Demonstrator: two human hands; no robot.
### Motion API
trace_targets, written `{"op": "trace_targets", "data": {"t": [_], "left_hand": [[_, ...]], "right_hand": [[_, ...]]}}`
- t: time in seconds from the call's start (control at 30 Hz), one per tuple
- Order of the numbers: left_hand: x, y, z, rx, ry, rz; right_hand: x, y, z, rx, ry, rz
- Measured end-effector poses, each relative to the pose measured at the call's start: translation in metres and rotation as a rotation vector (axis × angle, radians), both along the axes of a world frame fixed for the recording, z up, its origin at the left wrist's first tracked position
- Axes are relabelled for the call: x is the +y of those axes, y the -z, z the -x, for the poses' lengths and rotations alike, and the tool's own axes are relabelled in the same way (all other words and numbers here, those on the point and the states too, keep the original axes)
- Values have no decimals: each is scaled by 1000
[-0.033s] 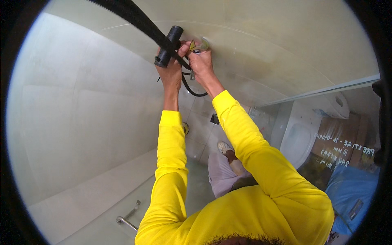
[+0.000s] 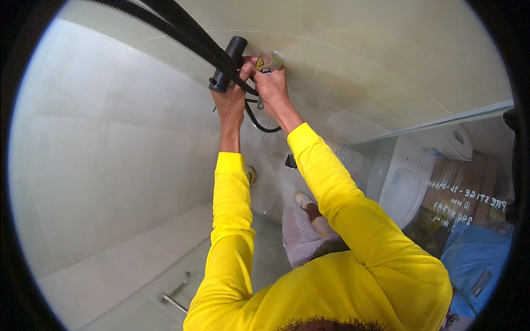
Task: The person adjusts a shower head and its hose, then retrieves a wrench from a tool bag. They use the wrench to tighten the shower head connection and continue adjusting the hose and fittings.
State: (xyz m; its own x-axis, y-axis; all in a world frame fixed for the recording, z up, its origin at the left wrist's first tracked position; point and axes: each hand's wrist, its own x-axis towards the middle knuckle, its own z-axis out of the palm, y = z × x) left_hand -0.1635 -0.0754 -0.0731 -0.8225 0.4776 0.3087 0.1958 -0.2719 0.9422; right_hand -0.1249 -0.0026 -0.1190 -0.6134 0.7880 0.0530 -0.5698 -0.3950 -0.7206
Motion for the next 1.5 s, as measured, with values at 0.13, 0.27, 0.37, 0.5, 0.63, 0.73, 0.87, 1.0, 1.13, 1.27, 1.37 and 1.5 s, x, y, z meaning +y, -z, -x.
{"op": "trace_targets", "data": {"t": [0.13, 0.27, 0.37, 0.5, 0.63, 0.73, 0.87, 1.0, 1.13, 1.27, 1.37, 1.5], "left_hand": [[5, -5, -1, 62, -37, -17], [14, 1, -8, 118, -175, -67], [4, 1, -9, -35, -96, 10], [4, -2, -4, -4, -105, 17], [22, 9, -12, 34, -253, -51], [19, 15, -14, 14, -231, -158], [4, 14, 4, 111, -93, -41], [-17, 10, 28, 5, -36, 373], [-19, 14, 30, 157, -54, 251], [20, 27, 1, 175, -365, -96], [48, 35, -16, 140, -589, -120], [31, 31, -1, -75, -288, -174]], "right_hand": [[-1, -3, -1, -51, 26, -6], [-1, -3, -1, -55, 16, -46], [0, -3, 1, -46, 45, -44], [0, -5, 1, -80, 36, 0], [-1, -5, -1, -30, 33, -11], [2, -2, -2, -46, 2, -45], [6, 0, -2, -101, 21, -118], [3, 1, -18, -201, 24, -275], [-10, 11, -51, -516, 170, -429], [-24, 33, -89, -832, 197, -353], [-35, 53, -122, -1038, 124, -377], [-45, 71, -154, -1112, 101, -493]]}}
